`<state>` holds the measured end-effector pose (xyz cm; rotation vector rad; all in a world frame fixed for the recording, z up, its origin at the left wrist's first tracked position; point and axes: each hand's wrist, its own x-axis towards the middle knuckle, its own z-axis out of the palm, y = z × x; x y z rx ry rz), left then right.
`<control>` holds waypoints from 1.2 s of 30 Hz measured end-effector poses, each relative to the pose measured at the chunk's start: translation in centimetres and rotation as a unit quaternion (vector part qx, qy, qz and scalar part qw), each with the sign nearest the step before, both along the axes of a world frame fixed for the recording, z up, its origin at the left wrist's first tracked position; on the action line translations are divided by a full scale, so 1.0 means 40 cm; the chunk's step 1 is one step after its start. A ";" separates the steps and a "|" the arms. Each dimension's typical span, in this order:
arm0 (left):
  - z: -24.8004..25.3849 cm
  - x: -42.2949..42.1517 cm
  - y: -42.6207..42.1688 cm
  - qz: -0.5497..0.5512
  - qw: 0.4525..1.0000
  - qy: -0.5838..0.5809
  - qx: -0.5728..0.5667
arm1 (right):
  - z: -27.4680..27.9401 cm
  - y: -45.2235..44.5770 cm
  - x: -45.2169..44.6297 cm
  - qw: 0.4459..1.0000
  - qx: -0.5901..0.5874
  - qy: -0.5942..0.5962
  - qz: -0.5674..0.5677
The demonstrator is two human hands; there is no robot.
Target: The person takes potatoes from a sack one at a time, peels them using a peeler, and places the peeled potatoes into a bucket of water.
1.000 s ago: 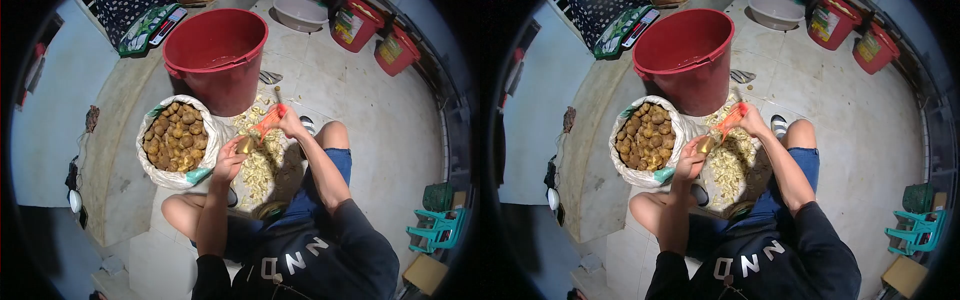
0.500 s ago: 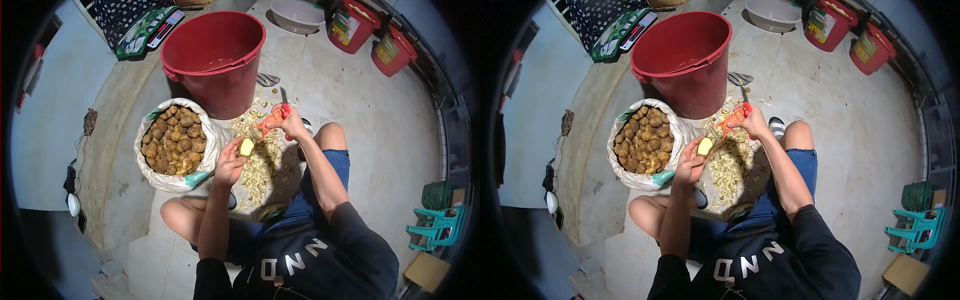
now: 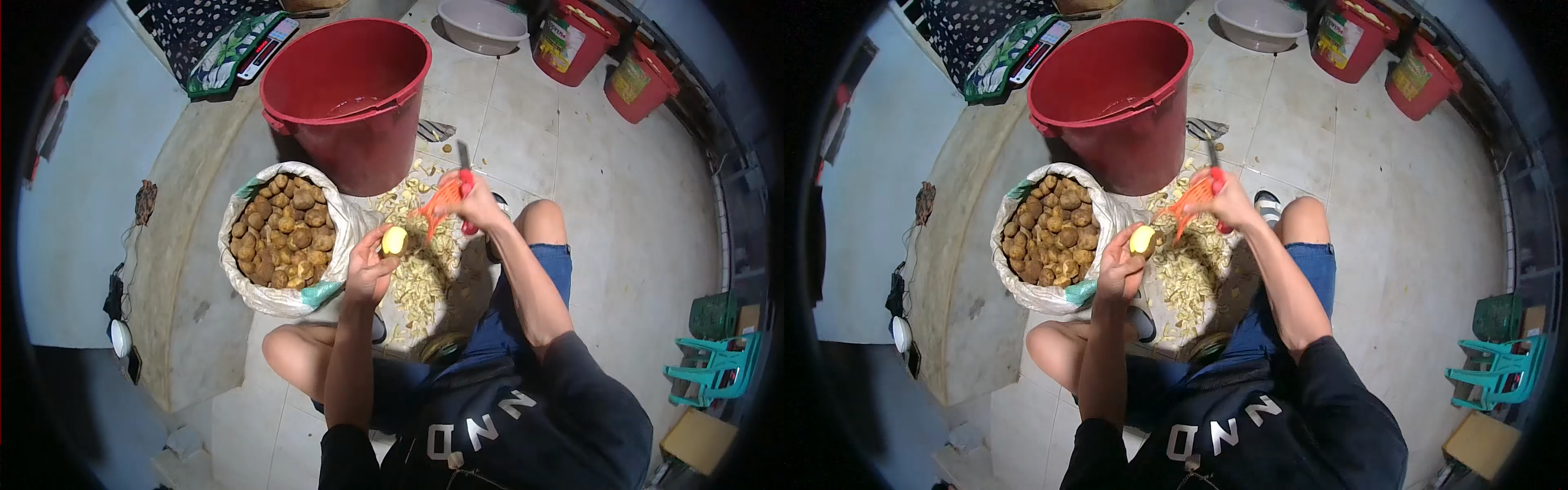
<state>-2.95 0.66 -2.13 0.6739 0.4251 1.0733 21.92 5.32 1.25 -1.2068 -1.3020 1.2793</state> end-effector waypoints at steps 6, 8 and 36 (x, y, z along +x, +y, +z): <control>0.023 -0.005 -0.009 -0.059 0.992 -0.089 -0.074 | -0.010 0.016 -0.002 0.998 -0.050 -0.031 -0.037; 0.012 -0.005 -0.006 -0.046 0.998 -0.036 -0.028 | 0.027 -0.017 -0.030 1.000 -0.015 -0.016 0.019; 0.036 0.017 -0.001 -0.005 0.999 -0.027 -0.044 | 0.024 -0.011 -0.031 1.000 -0.004 -0.006 0.006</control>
